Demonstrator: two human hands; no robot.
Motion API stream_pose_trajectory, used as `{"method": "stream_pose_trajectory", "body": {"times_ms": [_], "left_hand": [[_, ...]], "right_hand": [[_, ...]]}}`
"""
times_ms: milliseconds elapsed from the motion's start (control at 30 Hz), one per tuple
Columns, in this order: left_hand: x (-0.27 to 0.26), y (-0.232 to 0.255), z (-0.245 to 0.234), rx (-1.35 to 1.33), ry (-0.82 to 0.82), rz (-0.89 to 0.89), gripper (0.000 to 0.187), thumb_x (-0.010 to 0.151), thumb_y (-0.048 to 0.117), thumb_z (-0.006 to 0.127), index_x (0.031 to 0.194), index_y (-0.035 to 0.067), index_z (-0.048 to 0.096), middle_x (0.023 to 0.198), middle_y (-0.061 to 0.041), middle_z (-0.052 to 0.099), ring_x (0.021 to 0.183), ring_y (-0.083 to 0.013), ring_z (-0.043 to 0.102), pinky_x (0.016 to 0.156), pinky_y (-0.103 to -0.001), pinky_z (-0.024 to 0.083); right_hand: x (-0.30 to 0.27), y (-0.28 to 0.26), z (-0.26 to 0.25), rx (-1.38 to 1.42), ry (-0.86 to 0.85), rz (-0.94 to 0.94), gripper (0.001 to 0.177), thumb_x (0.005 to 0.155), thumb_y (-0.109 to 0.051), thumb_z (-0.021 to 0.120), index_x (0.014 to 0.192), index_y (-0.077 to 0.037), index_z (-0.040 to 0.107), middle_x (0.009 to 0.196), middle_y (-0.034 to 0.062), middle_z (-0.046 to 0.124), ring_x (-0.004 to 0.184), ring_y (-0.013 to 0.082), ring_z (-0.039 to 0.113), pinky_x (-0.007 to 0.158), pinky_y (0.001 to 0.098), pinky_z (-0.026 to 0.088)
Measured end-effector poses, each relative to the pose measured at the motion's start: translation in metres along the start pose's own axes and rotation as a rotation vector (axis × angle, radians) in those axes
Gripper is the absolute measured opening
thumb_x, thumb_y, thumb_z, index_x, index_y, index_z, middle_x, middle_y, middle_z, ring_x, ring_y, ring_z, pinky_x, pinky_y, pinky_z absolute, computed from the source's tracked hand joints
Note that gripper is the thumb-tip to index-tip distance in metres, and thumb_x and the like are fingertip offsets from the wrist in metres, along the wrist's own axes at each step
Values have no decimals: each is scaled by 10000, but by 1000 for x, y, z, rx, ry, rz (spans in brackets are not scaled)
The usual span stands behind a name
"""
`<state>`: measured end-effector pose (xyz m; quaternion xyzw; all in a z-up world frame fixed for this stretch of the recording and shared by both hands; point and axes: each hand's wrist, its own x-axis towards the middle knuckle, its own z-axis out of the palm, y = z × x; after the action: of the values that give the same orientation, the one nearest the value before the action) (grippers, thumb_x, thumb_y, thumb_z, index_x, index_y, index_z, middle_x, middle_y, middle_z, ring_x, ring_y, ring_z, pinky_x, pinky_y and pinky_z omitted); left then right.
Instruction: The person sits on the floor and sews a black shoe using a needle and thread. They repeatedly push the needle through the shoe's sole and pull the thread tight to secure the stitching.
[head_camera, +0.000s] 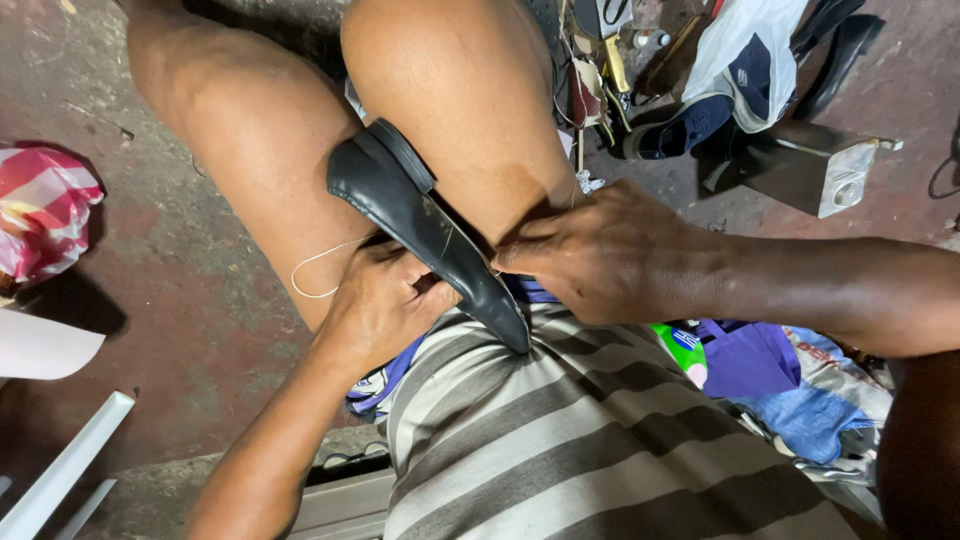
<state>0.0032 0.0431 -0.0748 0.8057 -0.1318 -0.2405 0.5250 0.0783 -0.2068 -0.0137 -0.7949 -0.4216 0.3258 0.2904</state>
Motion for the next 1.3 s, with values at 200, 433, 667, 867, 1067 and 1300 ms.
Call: {"method": "stream_pose_trajectory", "body": {"times_ms": [200,433,667,867,1067,1300], "left_hand": [[2,-6,2,-15,-45,7,221,880,191,738,1077,110,677,917,-177,718,881,-402,691,789,-494,538],[4,-4,4,12,-23,-11,207,877,167,740,1051,89,657,925,-181,710,887,-406,685,769,-497,531],[4,-4,3,-20,-43,-24,214,874,157,722,1060,76,657,917,-188,703,891,-416,678,782,-505,527],[3,-5,4,-23,-60,-53,195,883,160,705,1054,78,659,922,-198,700,884,-419,678,790,-505,530],[5,-6,6,-16,-34,-45,184,873,160,709,1018,67,646,937,-194,700,893,-421,677,788,-506,525],[-13,19,-4,-68,190,-88,163,910,122,724,1056,66,680,1023,-162,711,904,-338,707,786,-389,558]], "right_hand": [[8,5,0,1,-94,45,300,834,-32,600,1102,-78,727,1029,59,784,782,190,764,645,366,618],[10,12,8,-59,-75,-58,244,899,-71,599,1112,-28,710,946,84,759,758,203,743,660,355,617],[11,16,18,16,-68,-24,185,902,-46,568,1019,-57,710,861,65,735,709,197,731,671,360,622],[12,10,24,-35,-125,12,199,929,-29,535,1057,-4,686,841,113,721,647,210,710,611,370,607],[20,3,21,-94,-212,72,117,921,-79,532,983,-32,619,738,107,672,597,250,678,587,424,573],[11,8,9,169,-69,90,123,951,-131,557,999,-61,647,836,97,708,705,278,725,650,426,575]]}}
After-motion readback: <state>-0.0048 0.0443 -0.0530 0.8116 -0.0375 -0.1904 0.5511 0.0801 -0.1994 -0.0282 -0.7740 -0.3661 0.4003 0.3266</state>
